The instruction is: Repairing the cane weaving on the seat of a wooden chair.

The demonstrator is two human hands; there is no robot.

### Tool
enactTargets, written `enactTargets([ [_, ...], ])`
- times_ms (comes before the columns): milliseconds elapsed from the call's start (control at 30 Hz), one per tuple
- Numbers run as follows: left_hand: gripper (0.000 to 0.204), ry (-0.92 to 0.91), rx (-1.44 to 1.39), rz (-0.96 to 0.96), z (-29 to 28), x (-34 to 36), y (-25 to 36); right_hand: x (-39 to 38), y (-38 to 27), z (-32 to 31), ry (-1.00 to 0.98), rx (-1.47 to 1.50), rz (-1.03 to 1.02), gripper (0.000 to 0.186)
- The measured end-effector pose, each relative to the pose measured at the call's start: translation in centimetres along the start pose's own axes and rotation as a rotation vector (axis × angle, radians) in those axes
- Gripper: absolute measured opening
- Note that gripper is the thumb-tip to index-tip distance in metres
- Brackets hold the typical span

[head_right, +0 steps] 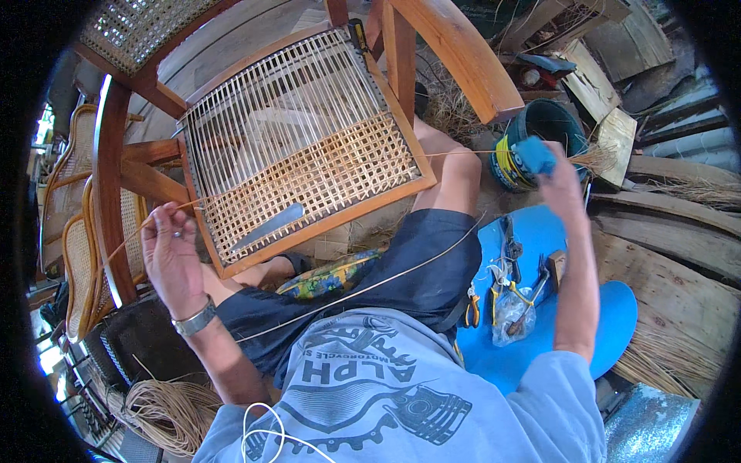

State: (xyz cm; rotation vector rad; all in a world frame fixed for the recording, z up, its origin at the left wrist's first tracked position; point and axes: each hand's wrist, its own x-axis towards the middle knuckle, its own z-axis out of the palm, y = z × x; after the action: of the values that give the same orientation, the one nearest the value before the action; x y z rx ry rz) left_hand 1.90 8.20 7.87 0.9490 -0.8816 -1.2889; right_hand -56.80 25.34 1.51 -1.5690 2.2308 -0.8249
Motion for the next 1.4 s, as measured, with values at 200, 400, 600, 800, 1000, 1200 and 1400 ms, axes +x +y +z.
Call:
enactTargets([
  [200, 0.014, 0.086, 0.003, 0.135, -2.4, 1.0, 2.3, -0.5, 11.7, -12.0, 0.198, -0.806, 0.271, 0.061],
  [400, 0.015, 0.082, 0.057, 0.032, -1.8, 0.6, 0.6, -0.9, -1.1, -8.5, 0.080, 0.304, 0.199, 0.056],
  [600, 0.015, -0.333, -0.029, -0.427, 3.0, -3.4, -1.4, 3.0, -16.5, 7.8, -0.052, 0.097, -0.456, 0.058],
  [800, 0.016, -0.407, -0.315, -0.311, 4.9, -4.9, -1.4, 5.8, -22.0, 18.2, -0.121, -0.234, -0.737, 0.058],
  [1000, 0.016, -0.223, -0.348, -0.256, 6.8, -4.5, -5.9, 3.9, -23.1, 13.5, -0.399, 0.385, -0.419, 0.050],
  [1200, 0.014, -0.253, -0.313, -0.495, 12.4, -6.2, -13.1, -0.9, -22.3, 7.3, -0.769, 0.521, 0.149, 0.030],
  [1400, 0.014, -0.138, -0.276, -0.406, 8.8, -3.0, -13.3, -0.6, -17.5, 2.4, -0.596, 0.370, 0.350, 0.010],
])
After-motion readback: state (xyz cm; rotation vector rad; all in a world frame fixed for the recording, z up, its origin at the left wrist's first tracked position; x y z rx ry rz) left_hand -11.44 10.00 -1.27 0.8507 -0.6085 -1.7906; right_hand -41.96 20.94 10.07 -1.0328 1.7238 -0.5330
